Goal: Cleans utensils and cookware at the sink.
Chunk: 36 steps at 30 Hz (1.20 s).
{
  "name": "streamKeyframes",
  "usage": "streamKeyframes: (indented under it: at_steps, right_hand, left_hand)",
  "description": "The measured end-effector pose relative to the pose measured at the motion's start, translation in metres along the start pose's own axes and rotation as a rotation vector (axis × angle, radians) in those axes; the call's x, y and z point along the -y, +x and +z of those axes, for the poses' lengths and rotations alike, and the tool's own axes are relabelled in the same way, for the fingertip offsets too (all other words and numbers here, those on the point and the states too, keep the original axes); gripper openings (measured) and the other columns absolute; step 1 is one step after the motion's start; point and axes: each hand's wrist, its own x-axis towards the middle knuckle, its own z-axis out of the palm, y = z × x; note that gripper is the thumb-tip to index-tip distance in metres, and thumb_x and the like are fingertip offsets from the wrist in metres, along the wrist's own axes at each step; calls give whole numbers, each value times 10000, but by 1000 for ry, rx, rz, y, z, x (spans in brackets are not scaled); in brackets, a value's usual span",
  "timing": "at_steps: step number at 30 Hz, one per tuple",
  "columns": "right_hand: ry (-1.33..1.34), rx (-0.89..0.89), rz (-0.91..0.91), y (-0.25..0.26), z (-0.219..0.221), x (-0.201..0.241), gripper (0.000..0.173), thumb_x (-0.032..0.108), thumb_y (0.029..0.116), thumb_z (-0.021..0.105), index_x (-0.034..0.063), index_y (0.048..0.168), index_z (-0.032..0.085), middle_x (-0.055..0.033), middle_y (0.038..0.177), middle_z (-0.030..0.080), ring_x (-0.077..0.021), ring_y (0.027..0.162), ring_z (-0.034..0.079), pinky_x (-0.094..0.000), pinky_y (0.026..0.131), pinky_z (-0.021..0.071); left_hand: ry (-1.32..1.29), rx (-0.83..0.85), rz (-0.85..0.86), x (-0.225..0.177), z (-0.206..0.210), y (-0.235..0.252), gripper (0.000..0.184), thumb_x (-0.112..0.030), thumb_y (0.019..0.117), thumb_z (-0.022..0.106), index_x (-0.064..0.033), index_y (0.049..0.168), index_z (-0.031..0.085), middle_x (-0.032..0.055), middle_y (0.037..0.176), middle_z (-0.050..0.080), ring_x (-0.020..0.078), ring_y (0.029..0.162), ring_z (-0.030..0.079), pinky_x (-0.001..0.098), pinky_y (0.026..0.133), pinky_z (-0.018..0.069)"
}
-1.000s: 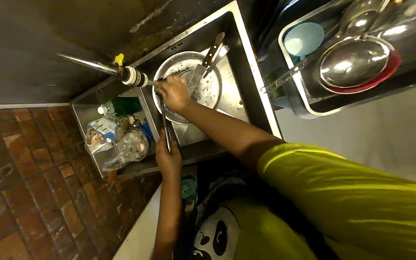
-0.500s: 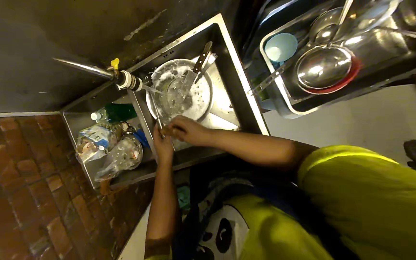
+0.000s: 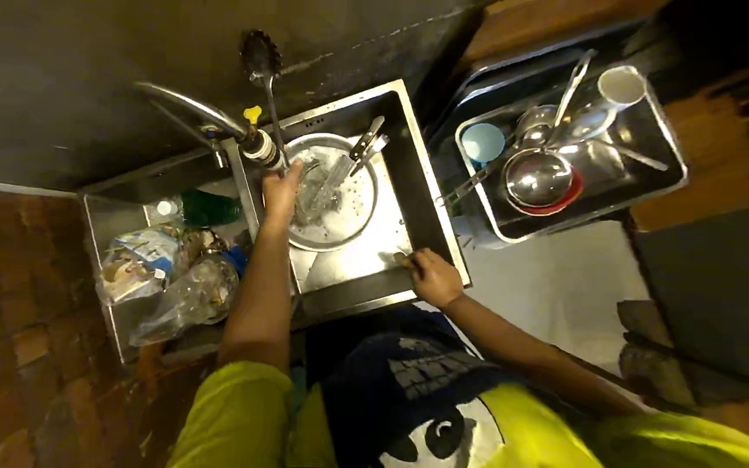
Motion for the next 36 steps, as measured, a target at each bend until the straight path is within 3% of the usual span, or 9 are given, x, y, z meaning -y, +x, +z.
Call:
streamKeyframes:
  at_steps: [3,5,6,10,13,18,22,29,36]
  right_hand:
    - [27,-12,133,1,-4,12,385,334,1064,441,103,1299,639,-143,1342,634,-338,1150,669,-565,936,554]
    - [23,-24,146,2,-3,12,397,341,1068,434,92,1299,638,-148,1334,643,-345,1143,674,-570,932,554]
    - [17,-28,157,2,-3,12,399,344,1068,434,92,1299,640,-148,1334,645,-345,1147,674,-567,937,553]
    - [-4,-51,204,4,0,14,417,359,1062,426,90,1299,641,-152,1341,638,-348,1156,669,-562,938,552]
    - [-10,-54,223,3,0,16,428,361,1068,407,85,1306,632,-162,1358,624,-357,1172,660,-566,949,545]
    - [-34,-52,217,4,0,18,421,334,1075,404,73,1316,630,-174,1363,620,-360,1184,655,-567,952,542]
    - [-46,-42,221,4,0,18,416,332,1071,404,84,1328,618,-169,1377,611,-359,1190,652,-560,957,544]
    - [-76,-55,214,3,2,22,418,328,1075,397,86,1336,618,-161,1364,625,-360,1161,669,-571,938,551]
    - [-83,-91,154,-4,0,22,479,403,1090,357,92,1339,624,-164,1358,634,-357,1139,682,-586,920,554]
  left_hand:
    - [119,-166,136,-11,17,21,480,-417,944,731,-43,1229,636,76,1004,668,107,797,604,298,723,535]
    - [119,-208,188,-10,25,35,631,-464,949,708,1,1351,562,140,1285,642,154,1189,610,333,1056,490]
    - [144,-231,172,-11,29,41,678,-511,954,680,5,1376,554,158,1339,622,173,1255,583,346,1096,458]
    - [318,-339,144,-20,36,56,694,-562,980,601,38,1328,594,227,1312,623,242,1254,578,384,1094,430]
    - [245,-224,267,-14,31,42,539,-484,1061,490,19,1201,624,154,1042,656,182,961,642,361,904,535]
    - [264,114,121,6,13,-17,451,-240,1131,245,-6,1484,401,147,984,594,210,724,615,389,684,574]
    - [401,170,-100,37,4,-66,544,-302,1124,365,-138,1625,232,241,1401,551,345,1000,666,523,833,569]
    - [317,35,-167,56,2,-120,532,-126,1087,429,-73,1598,292,246,1333,582,305,1100,644,459,957,540]
    - [282,-134,-30,47,14,-147,480,-155,1084,476,-70,1550,399,205,1378,587,282,1161,635,447,1012,522]
